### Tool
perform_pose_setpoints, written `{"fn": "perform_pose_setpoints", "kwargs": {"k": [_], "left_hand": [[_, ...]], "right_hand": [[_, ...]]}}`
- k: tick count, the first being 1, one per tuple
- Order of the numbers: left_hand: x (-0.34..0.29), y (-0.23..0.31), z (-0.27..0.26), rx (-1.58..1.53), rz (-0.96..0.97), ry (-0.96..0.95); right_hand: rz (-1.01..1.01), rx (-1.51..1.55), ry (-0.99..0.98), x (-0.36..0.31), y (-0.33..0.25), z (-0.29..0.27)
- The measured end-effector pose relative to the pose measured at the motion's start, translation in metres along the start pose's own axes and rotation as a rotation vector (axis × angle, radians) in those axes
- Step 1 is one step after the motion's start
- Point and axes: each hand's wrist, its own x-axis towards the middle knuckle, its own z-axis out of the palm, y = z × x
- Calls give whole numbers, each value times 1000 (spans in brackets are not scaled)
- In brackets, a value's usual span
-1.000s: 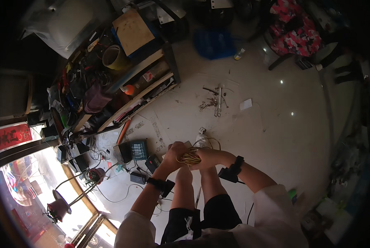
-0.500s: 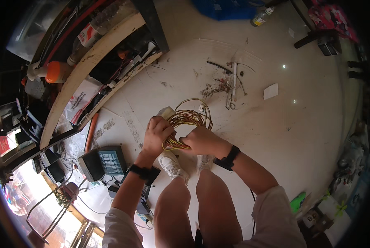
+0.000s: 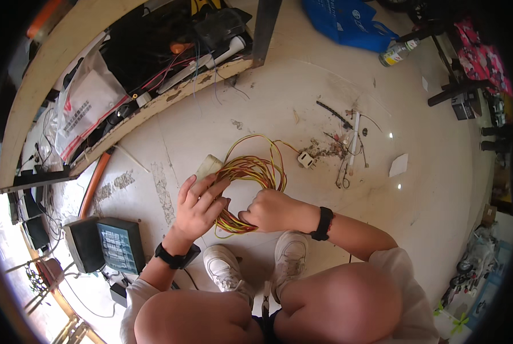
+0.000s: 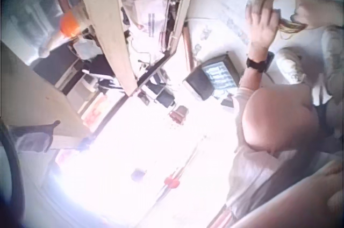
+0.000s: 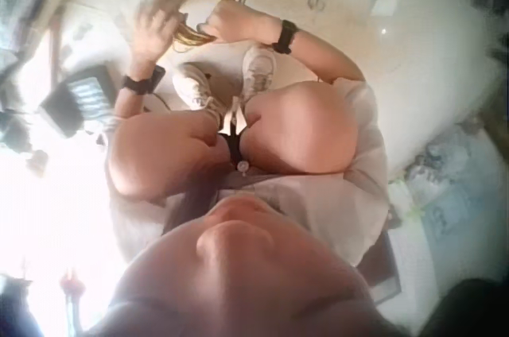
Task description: The person sits on the floor and untangles a bundle of multicolored wires connected to a power strip. They separate the wires, coil them neatly, and then wrap the coiled bundle around the power strip.
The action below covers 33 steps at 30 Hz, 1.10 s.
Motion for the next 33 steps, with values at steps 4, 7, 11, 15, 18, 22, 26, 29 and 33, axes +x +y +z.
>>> {"fn": "perform_pose_setpoints", "kwargs": {"k": [4,7,11,15,18,22,26,29,33], "left_hand": [[3,-3,-30,-61,-169,-235],[11,5,-67,50,-132,-444],[19,11,-102,-499,-144,-581],[37,24,-89,-552,-359,-722],[41,21,-70,-668,-554,-720],[39,10,-53,-653,-456,-796],[41,3,-44,-836,-520,-957],[43,9,-36,-1005,-657,-987],[41,17,-19,-1212,-790,-968]], "right_hand": [[-28,86,148,18,-10,10],[-13,-90,-13,26,-20,5],[-19,54,-68,40,-28,-2],[-40,297,278,66,-31,6],[7,148,191,71,-28,12],[76,294,264,58,-26,10],[-64,25,331,35,-26,12],[-47,35,429,22,-25,18],[117,123,425,10,-20,18]]}}
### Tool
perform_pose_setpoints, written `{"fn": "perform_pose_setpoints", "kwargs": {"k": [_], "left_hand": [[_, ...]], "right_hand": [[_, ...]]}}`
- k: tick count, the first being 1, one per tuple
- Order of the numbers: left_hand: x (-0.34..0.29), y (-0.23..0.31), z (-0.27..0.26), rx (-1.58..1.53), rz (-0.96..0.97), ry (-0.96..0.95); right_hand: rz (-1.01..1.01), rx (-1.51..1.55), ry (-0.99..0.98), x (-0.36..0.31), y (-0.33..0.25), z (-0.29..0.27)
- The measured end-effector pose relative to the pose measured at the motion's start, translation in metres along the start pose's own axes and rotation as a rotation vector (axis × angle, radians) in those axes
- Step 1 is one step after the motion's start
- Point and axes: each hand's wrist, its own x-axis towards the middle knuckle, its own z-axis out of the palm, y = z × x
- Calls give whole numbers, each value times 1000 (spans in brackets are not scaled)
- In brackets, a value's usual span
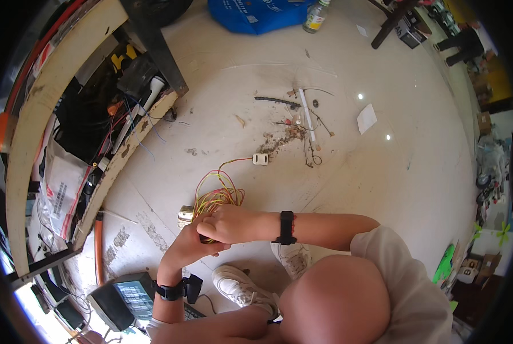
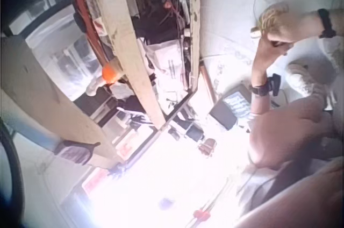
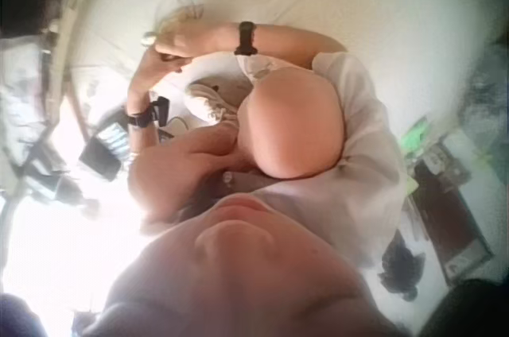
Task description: The person sits on the floor and untangles a bundle of multicolored wires connected to a power strip. They separate the wires, coil them neatly, and then wrap the coiled bundle around the power strip.
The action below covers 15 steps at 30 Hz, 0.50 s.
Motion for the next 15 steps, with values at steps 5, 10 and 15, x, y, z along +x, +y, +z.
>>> {"fn": "perform_pose_setpoints", "kwargs": {"k": [5,10,15], "left_hand": [[9,-28,4,-88,-5,30],[1,-54,5,-341,169,18],[1,-76,3,-599,262,116]], "right_hand": [[2,56,162,-19,33,-28],[521,-388,87,-66,102,-51],[497,-581,-75,-85,141,-39]]}}
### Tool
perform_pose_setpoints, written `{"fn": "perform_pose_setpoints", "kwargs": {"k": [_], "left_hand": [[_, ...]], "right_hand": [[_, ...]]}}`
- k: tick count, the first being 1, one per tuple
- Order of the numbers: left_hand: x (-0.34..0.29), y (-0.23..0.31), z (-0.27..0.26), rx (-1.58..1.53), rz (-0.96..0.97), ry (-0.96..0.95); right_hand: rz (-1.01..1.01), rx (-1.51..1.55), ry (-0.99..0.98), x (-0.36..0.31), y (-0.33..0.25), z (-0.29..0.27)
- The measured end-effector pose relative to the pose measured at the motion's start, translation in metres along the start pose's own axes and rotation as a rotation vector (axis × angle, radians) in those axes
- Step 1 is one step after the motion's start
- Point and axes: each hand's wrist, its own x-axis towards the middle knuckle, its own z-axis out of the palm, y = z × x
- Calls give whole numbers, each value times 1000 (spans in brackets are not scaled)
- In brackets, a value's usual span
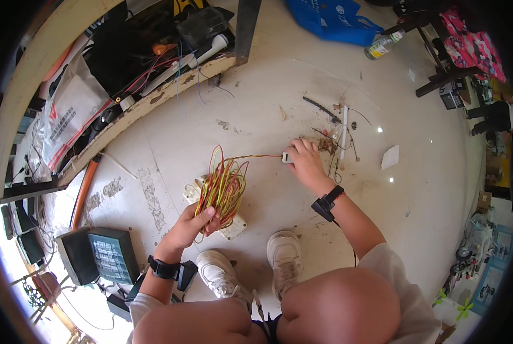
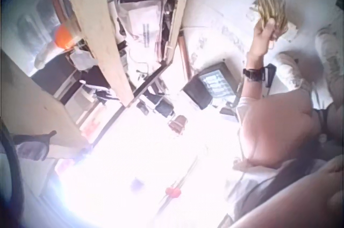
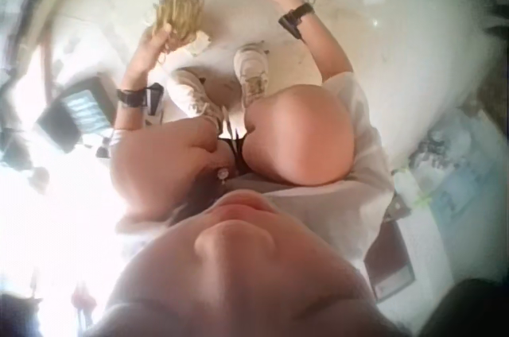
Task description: The person sits on the floor and untangles a bundle of multicolored wires connected to a power strip. They separate the wires, coil them neatly, and then wrap the coiled bundle around the power strip.
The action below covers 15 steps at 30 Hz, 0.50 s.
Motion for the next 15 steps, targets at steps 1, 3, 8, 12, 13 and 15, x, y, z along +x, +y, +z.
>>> {"fn": "perform_pose_setpoints", "kwargs": {"k": [1,3,8,12,13,15], "left_hand": [[-1,-3,-3,-14,-1,3],[0,-8,-10,-49,34,-15],[0,-21,-13,-236,113,66],[5,-28,-11,-416,134,114],[6,-28,-11,-444,122,115],[9,-28,-10,-511,113,132]], "right_hand": [[3,73,60,0,1,3],[47,193,115,2,5,2],[439,920,230,3,25,-25],[334,868,216,2,8,-52],[265,726,170,1,-4,-60],[-57,437,84,-1,-35,-70]]}}
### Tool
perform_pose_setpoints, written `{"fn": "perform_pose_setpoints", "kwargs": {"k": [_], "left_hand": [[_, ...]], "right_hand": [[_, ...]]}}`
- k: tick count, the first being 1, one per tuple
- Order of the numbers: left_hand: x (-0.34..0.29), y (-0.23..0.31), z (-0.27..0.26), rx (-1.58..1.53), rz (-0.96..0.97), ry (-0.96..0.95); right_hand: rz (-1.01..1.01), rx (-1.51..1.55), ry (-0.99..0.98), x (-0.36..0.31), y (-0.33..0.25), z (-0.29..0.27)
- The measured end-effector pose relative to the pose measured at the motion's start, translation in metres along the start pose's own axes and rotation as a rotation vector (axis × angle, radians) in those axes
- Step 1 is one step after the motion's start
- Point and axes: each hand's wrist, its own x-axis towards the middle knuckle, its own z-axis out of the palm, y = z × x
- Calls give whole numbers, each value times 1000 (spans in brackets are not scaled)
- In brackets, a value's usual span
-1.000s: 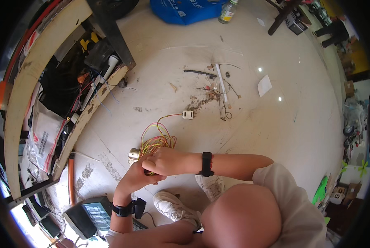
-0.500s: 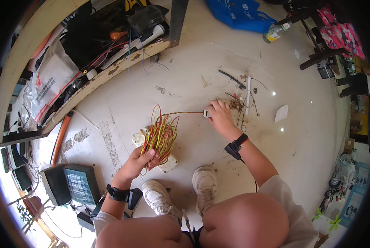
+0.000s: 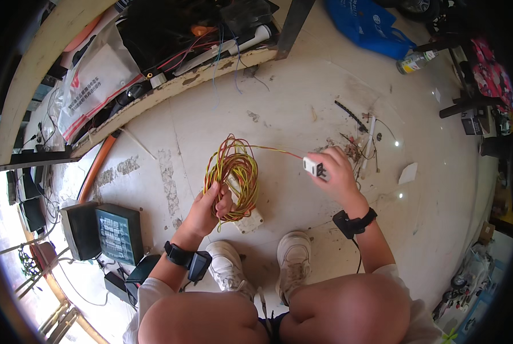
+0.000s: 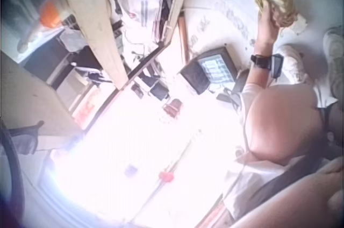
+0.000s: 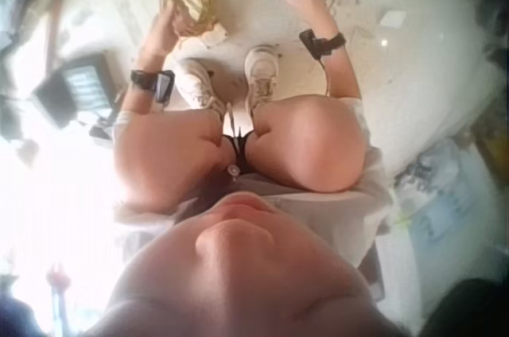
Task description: The person sits on the floor and untangles a bundle of multicolored wires connected to a power strip. They separate the wires, coil them neatly, and then wrap the coiled bundle around the power strip.
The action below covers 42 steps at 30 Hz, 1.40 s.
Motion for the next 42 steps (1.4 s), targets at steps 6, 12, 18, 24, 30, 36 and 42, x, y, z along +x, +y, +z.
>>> {"fn": "perform_pose_setpoints", "kwargs": {"k": [6,12,18,24,30,36,42], "left_hand": [[1,0,6,5,-23,25],[-4,-2,7,83,-31,91],[-15,3,21,420,1,175],[-21,5,32,548,57,166],[-25,7,24,630,8,252],[-26,-12,41,770,100,207],[-26,-9,46,1207,172,213]], "right_hand": [[-303,526,-175,14,-68,48],[-205,242,-189,22,-78,70],[-160,-4,-238,24,-85,86],[-37,474,-211,37,-85,94],[16,476,-317,33,-79,80],[396,813,-426,25,-97,109],[579,1380,-343,11,-94,118]]}}
